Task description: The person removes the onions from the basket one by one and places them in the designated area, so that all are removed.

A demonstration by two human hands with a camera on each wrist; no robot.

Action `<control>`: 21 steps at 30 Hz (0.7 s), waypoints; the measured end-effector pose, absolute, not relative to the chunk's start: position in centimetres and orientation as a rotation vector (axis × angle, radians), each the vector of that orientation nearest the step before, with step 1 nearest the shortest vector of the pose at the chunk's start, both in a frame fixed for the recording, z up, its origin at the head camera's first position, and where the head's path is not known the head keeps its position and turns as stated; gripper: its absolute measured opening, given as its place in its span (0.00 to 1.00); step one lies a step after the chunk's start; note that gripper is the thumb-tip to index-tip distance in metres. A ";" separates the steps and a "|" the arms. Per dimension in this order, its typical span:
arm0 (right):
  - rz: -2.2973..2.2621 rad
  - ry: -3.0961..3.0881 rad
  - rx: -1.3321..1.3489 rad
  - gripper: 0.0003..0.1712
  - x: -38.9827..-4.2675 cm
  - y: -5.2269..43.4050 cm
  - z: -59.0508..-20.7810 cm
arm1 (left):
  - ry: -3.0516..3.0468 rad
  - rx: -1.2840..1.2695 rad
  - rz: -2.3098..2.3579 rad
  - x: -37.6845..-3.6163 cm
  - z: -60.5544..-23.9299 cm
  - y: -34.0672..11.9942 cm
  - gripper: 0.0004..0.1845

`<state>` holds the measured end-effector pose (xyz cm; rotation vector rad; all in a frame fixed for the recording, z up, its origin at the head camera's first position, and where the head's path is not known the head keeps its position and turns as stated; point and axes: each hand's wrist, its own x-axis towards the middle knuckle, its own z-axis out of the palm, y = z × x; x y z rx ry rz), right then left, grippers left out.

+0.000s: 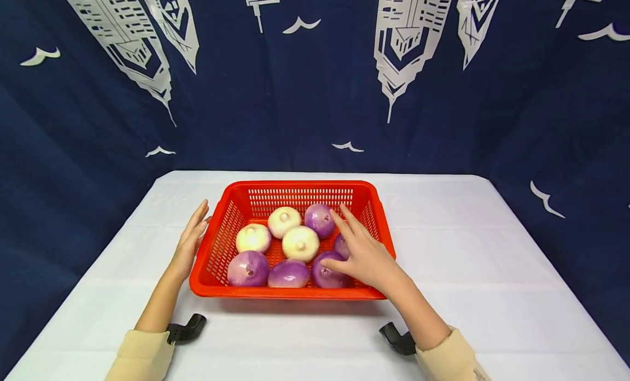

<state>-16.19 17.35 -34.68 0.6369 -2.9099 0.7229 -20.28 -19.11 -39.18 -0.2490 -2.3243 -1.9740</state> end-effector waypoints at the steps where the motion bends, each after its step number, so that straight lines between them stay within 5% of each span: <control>1: 0.730 -2.916 0.643 0.56 -16.3 17.3 -34.8 | -2.318 -0.255 -1.994 -20.3 -39.2 -19.0 0.29; 21: 0.517 -2.994 0.856 0.49 -16.5 16.9 -36.1 | -2.249 -0.502 -2.349 -21.4 -39.1 -18.4 0.31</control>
